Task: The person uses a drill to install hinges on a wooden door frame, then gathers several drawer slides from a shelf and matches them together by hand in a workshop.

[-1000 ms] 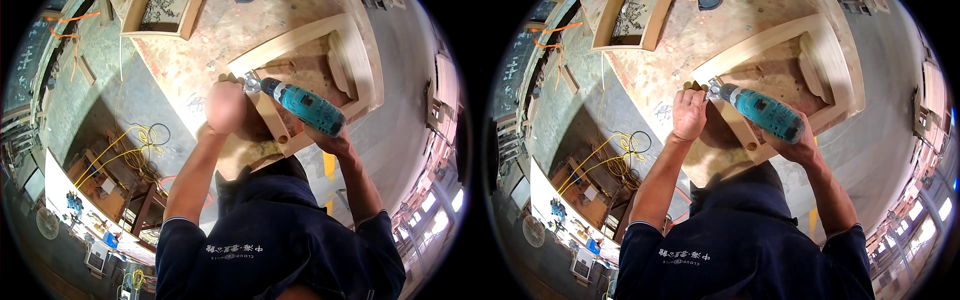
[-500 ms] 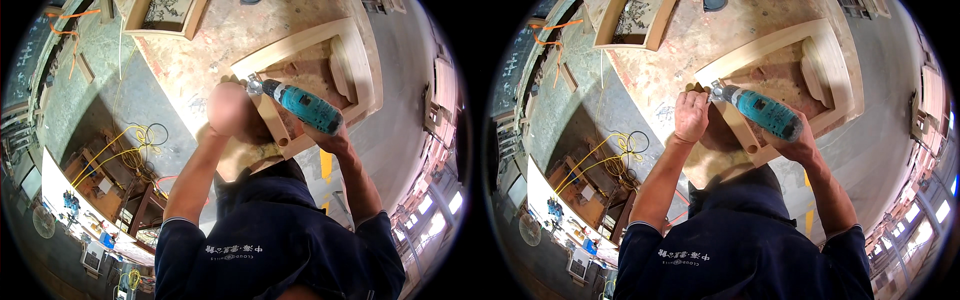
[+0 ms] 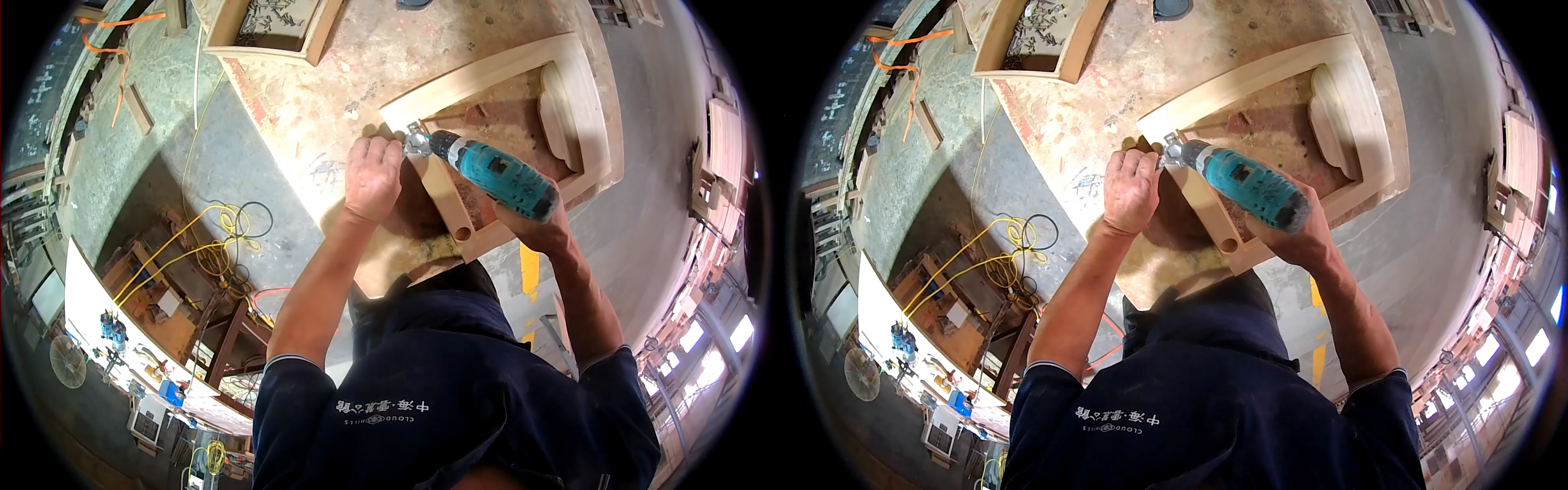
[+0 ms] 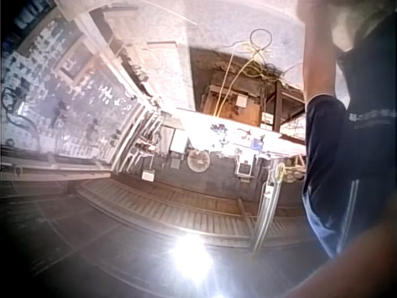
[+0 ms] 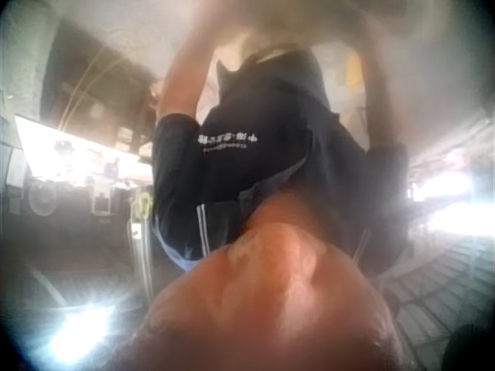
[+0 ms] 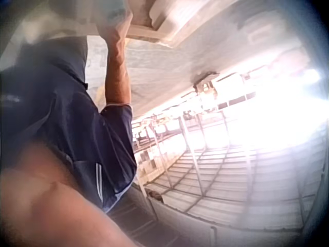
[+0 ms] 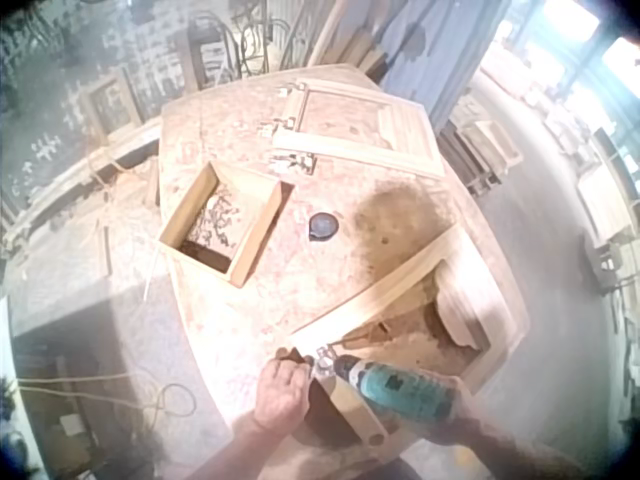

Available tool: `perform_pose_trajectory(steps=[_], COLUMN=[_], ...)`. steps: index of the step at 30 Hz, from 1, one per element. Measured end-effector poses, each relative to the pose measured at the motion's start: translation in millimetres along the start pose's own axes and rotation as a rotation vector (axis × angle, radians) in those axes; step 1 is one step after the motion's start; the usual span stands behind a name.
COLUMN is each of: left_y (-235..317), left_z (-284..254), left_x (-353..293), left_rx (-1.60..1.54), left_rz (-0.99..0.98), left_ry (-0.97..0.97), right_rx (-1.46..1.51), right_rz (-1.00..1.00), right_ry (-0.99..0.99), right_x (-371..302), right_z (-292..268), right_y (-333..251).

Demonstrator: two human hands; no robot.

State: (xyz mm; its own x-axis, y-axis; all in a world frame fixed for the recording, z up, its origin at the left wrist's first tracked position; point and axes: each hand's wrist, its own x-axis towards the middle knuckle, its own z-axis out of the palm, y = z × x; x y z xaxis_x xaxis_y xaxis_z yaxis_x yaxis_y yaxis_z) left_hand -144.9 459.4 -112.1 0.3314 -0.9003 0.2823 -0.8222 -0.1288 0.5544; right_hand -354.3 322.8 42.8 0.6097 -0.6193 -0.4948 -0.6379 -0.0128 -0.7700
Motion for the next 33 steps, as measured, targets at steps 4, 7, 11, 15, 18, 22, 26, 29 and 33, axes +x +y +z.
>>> perform_pose_trajectory(steps=[4,7,11,15,18,22,26,29,33], left_y=[1.5,1.0,2.1,-0.9,-2.8,-1.1,-2.6,-4.4,-2.5], left_z=[-0.6,-0.2,-0.9,2.0,3.6,1.5,1.7,0.5,-1.1], left_x=[0.5,0.0,1.0,-1.6,-2.5,-3.7,-5.6,-7.6,-7.1], left_rx=[0.002,0.002,0.001,0.004,0.012,-0.002,-0.015,-0.019,-0.016], left_rz=[-0.007,-0.011,-0.009,-0.013,0.007,-0.015,-0.025,-0.028,-0.038], left_ry=[-0.003,0.006,0.020,0.017,0.029,0.023,-0.003,-0.025,-0.016], right_rx=[0.011,0.037,0.032,-0.177,-0.254,-0.369,-0.339,-0.377,-0.374], right_rz=[-0.044,-0.035,-0.028,-0.003,0.006,-0.144,-0.150,-0.153,-0.121], right_ry=[0.040,0.040,0.037,-0.029,-0.058,-0.055,-0.094,-0.108,-0.109], right_x=[0.0,0.8,3.3,13.0,21.0,27.6,30.8,32.5,34.9], right_z=[3.0,5.2,4.9,0.9,1.5,2.5,4.5,6.2,5.9], right_y=[-2.4,-16.4,-35.2,-69.7,-87.4,-93.0,-104.5,-109.3,-105.0])
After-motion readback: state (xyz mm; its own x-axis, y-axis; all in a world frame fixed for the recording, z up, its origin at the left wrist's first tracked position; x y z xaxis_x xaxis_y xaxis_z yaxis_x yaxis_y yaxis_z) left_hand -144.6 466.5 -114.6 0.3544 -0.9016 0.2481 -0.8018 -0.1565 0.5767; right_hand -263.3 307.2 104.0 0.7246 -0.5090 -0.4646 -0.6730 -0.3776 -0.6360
